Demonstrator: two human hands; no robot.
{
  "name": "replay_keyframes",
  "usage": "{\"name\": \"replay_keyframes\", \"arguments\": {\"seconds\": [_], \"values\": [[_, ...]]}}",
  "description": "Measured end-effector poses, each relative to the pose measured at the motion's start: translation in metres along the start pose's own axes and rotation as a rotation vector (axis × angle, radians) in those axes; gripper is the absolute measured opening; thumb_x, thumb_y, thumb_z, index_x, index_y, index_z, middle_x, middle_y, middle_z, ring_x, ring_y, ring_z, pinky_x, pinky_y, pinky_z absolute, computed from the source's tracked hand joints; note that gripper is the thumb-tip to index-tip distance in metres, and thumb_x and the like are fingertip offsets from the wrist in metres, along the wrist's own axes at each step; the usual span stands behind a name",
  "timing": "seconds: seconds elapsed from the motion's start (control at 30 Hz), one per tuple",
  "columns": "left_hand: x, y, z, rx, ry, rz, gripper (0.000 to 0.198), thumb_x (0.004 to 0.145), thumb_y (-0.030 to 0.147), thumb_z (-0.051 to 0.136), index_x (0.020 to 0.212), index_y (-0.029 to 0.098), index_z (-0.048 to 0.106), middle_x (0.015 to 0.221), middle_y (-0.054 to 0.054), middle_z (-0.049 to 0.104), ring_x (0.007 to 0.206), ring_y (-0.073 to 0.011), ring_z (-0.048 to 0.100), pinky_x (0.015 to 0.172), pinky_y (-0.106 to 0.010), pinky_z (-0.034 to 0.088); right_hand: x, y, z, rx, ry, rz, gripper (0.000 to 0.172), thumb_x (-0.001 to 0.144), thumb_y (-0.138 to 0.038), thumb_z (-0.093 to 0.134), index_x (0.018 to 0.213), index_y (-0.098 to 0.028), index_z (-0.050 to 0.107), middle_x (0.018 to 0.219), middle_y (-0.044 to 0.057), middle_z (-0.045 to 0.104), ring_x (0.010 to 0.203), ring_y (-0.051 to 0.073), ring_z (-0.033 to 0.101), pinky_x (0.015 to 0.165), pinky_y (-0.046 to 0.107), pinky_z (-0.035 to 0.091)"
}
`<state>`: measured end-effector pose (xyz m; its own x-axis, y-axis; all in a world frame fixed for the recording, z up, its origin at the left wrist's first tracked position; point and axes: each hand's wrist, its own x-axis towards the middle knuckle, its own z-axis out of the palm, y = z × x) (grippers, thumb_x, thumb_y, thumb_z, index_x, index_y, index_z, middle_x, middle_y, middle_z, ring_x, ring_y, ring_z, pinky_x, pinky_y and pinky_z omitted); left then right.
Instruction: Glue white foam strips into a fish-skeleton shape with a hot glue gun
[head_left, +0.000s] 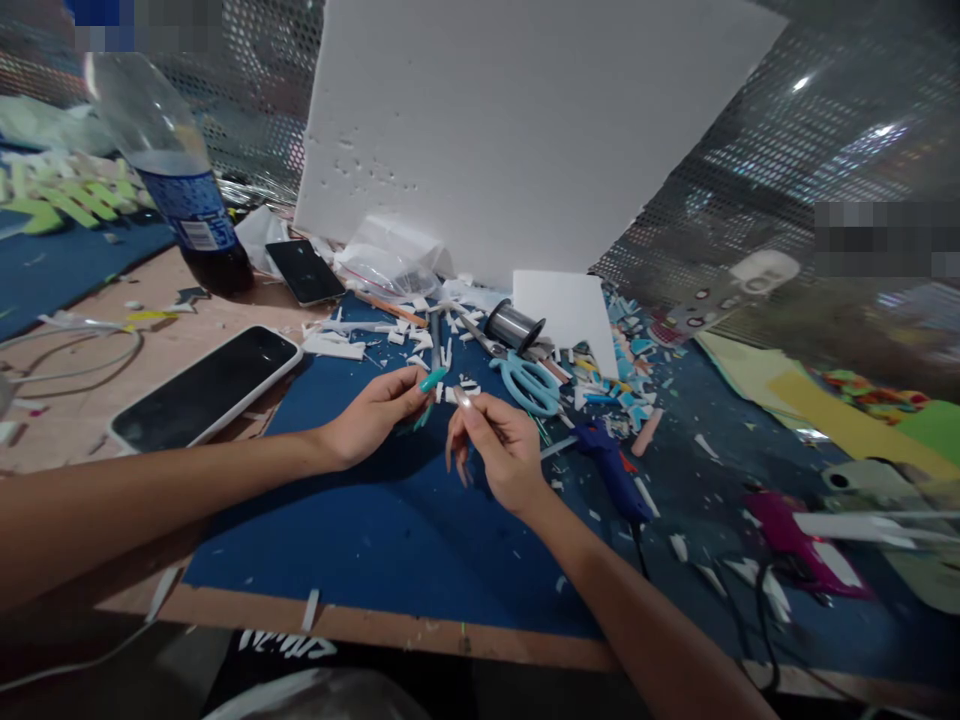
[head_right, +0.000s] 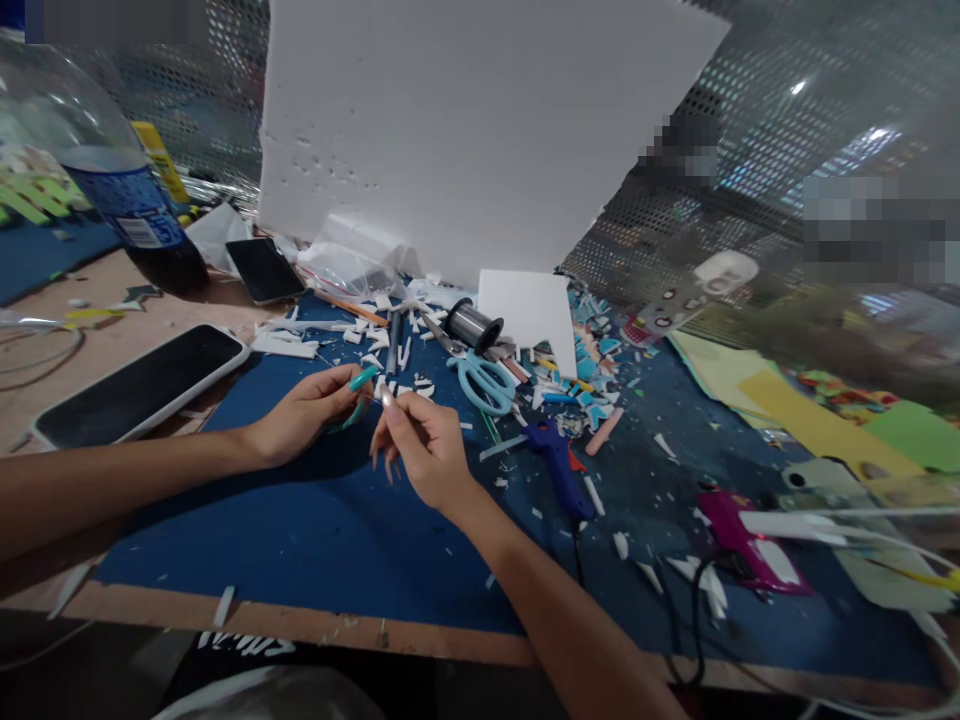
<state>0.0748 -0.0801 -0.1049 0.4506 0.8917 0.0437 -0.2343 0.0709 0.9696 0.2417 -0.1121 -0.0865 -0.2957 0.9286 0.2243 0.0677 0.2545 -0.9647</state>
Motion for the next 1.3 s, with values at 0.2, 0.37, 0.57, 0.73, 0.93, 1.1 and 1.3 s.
{"name": "replay_keyframes", "arguments": {"seconds": [0.2, 0.37, 0.57, 0.73, 0.93, 1.1, 1.3], "values": [[0.0011, -0.0019, -0.0011, 0.013, -0.004, 0.003, 0.031, 0.083, 0.041, 0.054, 0.069, 0.016, 0.041, 0.059, 0.006, 0.033, 0.05, -0.0059, 0.025, 0.049, -0.023, 0.02, -0.0002, -0.001, 0.0003, -0.004, -0.007, 0.001, 0.029, 0.09, -0.034, 0.048, 0.067, -0.017, 0.054, 0.056, -0.002, 0.057, 0.043, 0.007, 0.053, 0.041, 0.019, 0.043], [0.0007, -0.0016, 0.0, 0.001, 0.001, -0.006, 0.032, 0.081, 0.043, 0.056, 0.069, 0.016, 0.041, 0.059, 0.006, 0.033, 0.05, -0.0058, 0.025, 0.049, -0.023, 0.02, -0.0001, -0.0037, 0.0011, -0.002, -0.001, 0.017, 0.03, 0.09, -0.035, 0.048, 0.067, -0.017, 0.054, 0.055, -0.002, 0.057, 0.042, 0.007, 0.053, 0.04, 0.019, 0.042], [0.0009, -0.0015, 0.0001, 0.007, 0.011, -0.006, 0.034, 0.081, 0.044, 0.056, 0.069, 0.016, 0.042, 0.059, 0.006, 0.034, 0.05, -0.0056, 0.026, 0.049, -0.022, 0.021, 0.0, -0.0032, 0.0009, -0.012, -0.001, 0.016, 0.03, 0.089, -0.036, 0.048, 0.066, -0.017, 0.054, 0.054, -0.002, 0.056, 0.042, 0.007, 0.052, 0.04, 0.019, 0.041], [0.0009, -0.0019, 0.0001, 0.001, 0.01, 0.003, 0.034, 0.08, 0.045, 0.057, 0.068, 0.016, 0.042, 0.059, 0.006, 0.034, 0.05, -0.0054, 0.026, 0.049, -0.022, 0.021, 0.0005, -0.0018, 0.0001, -0.025, -0.013, -0.007, 0.03, 0.09, -0.034, 0.047, 0.065, -0.017, 0.054, 0.054, -0.002, 0.056, 0.041, 0.007, 0.052, 0.04, 0.019, 0.041], [-0.0001, 0.0011, 0.002, 0.023, 0.01, 0.004, 0.034, 0.08, 0.044, 0.056, 0.067, 0.017, 0.04, 0.058, 0.007, 0.033, 0.05, -0.0055, 0.025, 0.048, -0.022, 0.02, 0.0001, -0.0031, 0.001, -0.042, -0.005, 0.036, 0.034, 0.089, -0.038, 0.048, 0.063, -0.017, 0.052, 0.05, -0.003, 0.054, 0.037, 0.006, 0.049, 0.037, 0.018, 0.038], [-0.0006, 0.0025, 0.0025, 0.07, 0.002, 0.022, 0.027, 0.082, 0.039, 0.055, 0.07, 0.017, 0.042, 0.06, 0.006, 0.035, 0.052, -0.0064, 0.028, 0.05, -0.022, 0.024, 0.0024, -0.004, 0.0016, -0.088, 0.004, 0.07, 0.037, 0.089, -0.038, 0.048, 0.058, -0.018, 0.049, 0.044, -0.004, 0.051, 0.032, 0.005, 0.044, 0.034, 0.017, 0.035], [-0.0015, 0.0039, 0.0052, 0.23, -0.013, 0.088, 0.029, 0.084, 0.038, 0.049, 0.067, 0.017, 0.04, 0.062, 0.005, 0.035, 0.056, -0.0078, 0.031, 0.054, -0.022, 0.028, 0.0062, -0.0008, 0.0015, -0.131, -0.046, 0.08, 0.038, 0.089, -0.038, 0.048, 0.057, -0.017, 0.05, 0.046, -0.004, 0.05, 0.033, 0.005, 0.044, 0.034, 0.017, 0.035]]}}
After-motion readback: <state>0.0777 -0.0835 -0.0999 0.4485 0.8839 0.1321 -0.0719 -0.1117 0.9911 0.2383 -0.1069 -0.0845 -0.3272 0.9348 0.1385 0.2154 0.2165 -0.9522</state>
